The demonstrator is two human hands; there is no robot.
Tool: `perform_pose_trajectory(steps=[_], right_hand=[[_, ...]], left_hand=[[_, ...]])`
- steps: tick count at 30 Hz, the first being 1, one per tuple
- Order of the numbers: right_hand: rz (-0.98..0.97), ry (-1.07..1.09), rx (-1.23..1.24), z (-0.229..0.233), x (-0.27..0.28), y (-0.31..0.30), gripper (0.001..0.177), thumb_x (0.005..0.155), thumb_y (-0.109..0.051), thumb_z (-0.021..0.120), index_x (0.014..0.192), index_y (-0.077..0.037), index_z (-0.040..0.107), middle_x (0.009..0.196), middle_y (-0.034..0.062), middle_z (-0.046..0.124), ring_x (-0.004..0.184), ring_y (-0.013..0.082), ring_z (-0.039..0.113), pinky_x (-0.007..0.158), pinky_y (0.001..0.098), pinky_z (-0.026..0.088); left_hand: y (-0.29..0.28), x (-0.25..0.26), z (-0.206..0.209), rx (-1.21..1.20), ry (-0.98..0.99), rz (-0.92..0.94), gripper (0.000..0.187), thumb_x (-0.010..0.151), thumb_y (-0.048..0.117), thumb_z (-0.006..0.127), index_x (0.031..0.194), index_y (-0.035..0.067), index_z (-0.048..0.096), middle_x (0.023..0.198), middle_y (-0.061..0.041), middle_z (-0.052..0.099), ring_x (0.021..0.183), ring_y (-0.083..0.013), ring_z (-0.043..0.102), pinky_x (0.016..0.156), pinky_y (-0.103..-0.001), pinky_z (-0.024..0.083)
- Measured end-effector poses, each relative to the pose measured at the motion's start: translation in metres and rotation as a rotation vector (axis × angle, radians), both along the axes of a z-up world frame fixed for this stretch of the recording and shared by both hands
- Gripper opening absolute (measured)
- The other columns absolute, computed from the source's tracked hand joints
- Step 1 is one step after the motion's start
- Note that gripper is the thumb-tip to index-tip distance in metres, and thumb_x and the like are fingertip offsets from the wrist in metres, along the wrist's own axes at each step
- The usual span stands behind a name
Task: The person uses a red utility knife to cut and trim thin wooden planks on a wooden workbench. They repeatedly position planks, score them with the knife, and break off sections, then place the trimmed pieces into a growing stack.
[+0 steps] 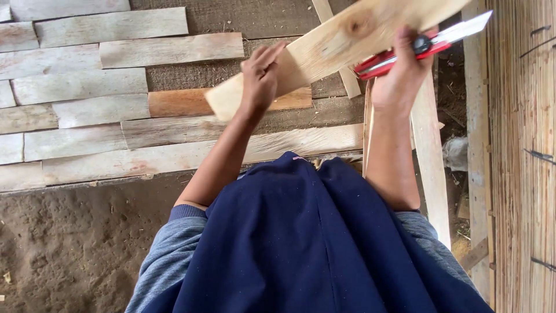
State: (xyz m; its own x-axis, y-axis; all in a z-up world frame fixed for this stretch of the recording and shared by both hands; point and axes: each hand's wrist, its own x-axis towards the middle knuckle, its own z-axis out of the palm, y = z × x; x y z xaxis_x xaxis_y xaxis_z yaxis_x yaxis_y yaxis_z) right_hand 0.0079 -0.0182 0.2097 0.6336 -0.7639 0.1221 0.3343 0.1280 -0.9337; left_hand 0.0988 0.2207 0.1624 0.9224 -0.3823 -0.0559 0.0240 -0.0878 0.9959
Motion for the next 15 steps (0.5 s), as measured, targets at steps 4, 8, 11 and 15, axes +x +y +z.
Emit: perform_pose_trajectory(steps=[4,8,11,15], right_hand=[[-0.076,0.262,0.333,-0.017,-0.006,-0.011,0.030,0.082,-0.018,0.082,0.107,-0.011,0.066,0.098,0.0050,0.066,0.089,0.0225,0.060,0.078,0.0368,0.050],[-0.149,0.227,0.666,-0.089,-0.003,-0.005,0.023,0.084,-0.011,0.080,0.104,-0.006,0.070,0.095,0.0117,0.073,0.088,0.0284,0.068,0.079,0.0422,0.057],[-0.200,0.270,0.746,-0.122,0.001,0.002,0.030,0.084,-0.012,0.078,0.112,-0.004,0.072,0.103,0.0132,0.076,0.095,0.0329,0.072,0.080,0.0481,0.061],[-0.189,0.314,0.773,-0.145,0.002,0.011,0.020,0.084,-0.015,0.080,0.101,-0.009,0.073,0.090,0.0078,0.073,0.082,0.0283,0.069,0.075,0.0451,0.059]], left_hand=[[0.001,0.019,-0.038,0.462,-0.675,0.065,0.044,0.092,-0.005,0.054,0.126,0.017,0.070,0.099,0.005,0.067,0.096,-0.0165,0.052,0.089,-0.034,0.025],[-0.012,0.010,-0.027,0.788,-0.536,-0.186,0.059,0.096,0.036,0.066,0.149,0.026,0.042,0.149,0.000,0.048,0.143,-0.0276,0.030,0.116,-0.066,-0.013],[-0.016,0.010,-0.061,0.912,-0.595,-0.331,0.109,0.080,0.075,0.074,0.162,0.030,0.018,0.163,-0.007,0.025,0.151,-0.0345,0.010,0.115,-0.065,-0.017],[-0.014,0.017,-0.094,0.894,-0.704,-0.319,0.115,0.073,0.059,0.087,0.161,0.018,0.025,0.149,-0.012,0.034,0.148,-0.0412,0.017,0.113,-0.075,-0.010]])
